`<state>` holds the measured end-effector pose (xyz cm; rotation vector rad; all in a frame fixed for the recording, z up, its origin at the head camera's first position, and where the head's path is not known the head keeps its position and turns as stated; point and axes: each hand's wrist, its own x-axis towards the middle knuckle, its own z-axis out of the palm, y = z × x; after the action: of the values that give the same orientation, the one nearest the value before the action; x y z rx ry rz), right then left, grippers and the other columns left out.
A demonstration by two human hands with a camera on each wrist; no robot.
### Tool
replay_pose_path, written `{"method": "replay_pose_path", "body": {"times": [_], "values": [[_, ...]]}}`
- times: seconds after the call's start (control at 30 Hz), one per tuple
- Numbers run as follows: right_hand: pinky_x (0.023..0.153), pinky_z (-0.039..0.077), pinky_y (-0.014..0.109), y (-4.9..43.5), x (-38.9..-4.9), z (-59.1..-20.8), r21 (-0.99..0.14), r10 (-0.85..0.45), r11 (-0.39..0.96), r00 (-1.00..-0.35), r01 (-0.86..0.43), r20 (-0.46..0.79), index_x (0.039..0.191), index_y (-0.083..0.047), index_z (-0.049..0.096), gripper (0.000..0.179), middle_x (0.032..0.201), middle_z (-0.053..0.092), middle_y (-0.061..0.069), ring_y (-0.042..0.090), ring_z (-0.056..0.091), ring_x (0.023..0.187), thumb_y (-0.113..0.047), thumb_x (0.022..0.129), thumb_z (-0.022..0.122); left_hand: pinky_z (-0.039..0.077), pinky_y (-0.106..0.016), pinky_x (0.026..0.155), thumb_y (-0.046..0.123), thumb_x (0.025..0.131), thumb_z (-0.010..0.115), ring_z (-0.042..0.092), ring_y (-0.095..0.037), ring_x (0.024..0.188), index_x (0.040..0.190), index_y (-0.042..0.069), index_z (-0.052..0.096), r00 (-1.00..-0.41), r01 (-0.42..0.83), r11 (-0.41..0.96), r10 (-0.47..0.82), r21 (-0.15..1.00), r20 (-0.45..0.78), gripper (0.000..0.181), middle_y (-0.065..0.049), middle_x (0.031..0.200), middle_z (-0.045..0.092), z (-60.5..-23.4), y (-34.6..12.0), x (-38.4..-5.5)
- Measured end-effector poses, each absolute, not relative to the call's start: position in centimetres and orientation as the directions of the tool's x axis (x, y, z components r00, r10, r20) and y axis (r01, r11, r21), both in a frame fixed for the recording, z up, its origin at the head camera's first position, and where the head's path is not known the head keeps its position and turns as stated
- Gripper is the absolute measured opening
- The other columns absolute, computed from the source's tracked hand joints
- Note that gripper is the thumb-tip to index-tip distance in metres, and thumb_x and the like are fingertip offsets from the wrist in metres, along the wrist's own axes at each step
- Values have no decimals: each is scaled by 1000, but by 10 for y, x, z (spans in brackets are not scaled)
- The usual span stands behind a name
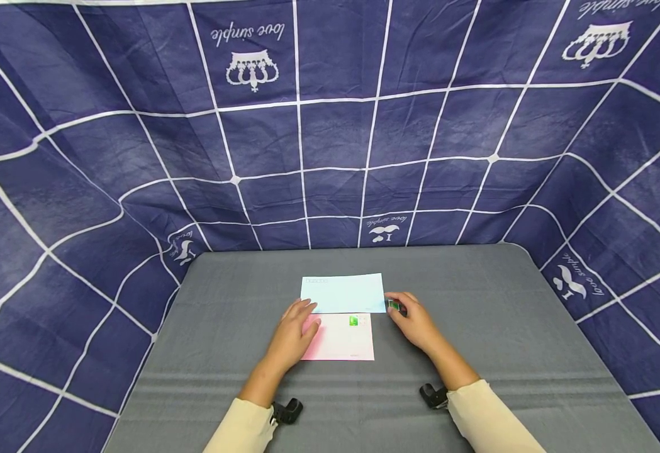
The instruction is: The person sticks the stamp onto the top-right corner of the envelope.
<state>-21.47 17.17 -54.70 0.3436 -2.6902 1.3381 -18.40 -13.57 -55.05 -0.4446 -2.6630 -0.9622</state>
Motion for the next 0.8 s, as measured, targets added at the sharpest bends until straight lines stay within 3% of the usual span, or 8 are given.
{"method": "replay_pose_path", "body": {"times": [0.4,0.8], "values": [[98,52,50,186,-222,-551,-748,-95,631,-977,-207,190,126,-1,66,35,122,64,17,33,62,115,-7,91,69,35,-58,119,26,98,66,42,-43,145,139,5,61,-922,381,756,269,533,277,46,-19,149,54,-541,-133,-205],[95,51,46,193,-236,-557,-744,-35,663,-996,-82,79,118,0,68,30,111,65,17,31,65,102,-8,89,70,32,-60,120,29,102,59,36,-43,149,145,10,56,-929,369,773,306,516,207,47,-17,155,48,-545,-130,-221]]}}
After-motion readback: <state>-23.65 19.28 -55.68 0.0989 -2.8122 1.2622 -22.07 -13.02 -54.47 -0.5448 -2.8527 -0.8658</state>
